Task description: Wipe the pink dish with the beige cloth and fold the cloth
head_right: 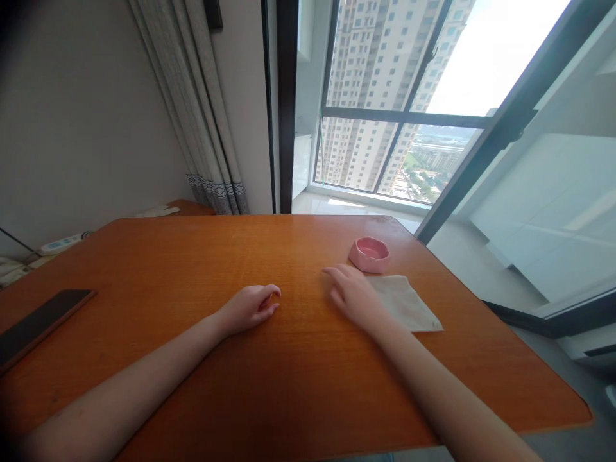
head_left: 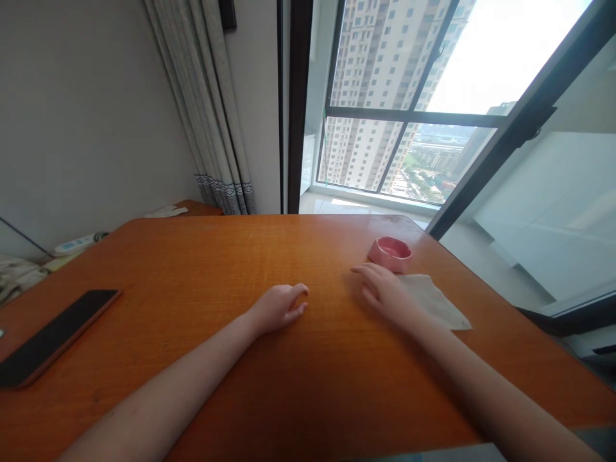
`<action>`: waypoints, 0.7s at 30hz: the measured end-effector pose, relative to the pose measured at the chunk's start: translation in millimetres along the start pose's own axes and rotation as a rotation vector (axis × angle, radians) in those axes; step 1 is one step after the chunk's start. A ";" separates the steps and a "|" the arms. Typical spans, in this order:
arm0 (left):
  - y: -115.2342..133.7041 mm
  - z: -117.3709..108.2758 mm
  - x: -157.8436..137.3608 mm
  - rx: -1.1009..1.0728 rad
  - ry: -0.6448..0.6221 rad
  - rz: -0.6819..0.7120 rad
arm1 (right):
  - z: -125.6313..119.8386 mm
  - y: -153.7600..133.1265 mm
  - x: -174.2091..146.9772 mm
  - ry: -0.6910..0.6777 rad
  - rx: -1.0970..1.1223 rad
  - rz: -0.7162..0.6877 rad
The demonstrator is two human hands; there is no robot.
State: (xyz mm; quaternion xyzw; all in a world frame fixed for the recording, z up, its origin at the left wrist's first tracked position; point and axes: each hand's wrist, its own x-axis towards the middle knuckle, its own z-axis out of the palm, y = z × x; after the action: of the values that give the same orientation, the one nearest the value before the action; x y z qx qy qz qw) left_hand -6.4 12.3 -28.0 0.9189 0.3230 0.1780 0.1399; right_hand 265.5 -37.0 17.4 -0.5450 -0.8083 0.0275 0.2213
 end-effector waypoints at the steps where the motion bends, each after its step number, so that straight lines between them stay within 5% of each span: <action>1: 0.3 0.1 -0.3 0.011 -0.012 -0.005 | 12.6 -17.7 9.2 -0.019 0.112 -0.068; 5: 0.7 1.7 -0.2 0.014 -0.058 0.024 | 66.4 -67.2 37.8 -0.100 0.438 -0.226; 9: -1.0 4.0 0.3 -0.042 -0.073 0.099 | 98.3 -82.1 48.7 -0.120 0.542 -0.213; 21: -2.4 5.0 -0.5 -0.041 -0.071 0.055 | 101.2 -78.2 49.0 -0.106 0.553 -0.206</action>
State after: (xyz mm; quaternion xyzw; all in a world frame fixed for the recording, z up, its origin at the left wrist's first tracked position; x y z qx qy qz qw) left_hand -6.0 13.1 -33.6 0.9301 0.2886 0.1559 0.1652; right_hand 143.2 -4.9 -35.3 -0.3769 -0.8317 0.2523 0.3203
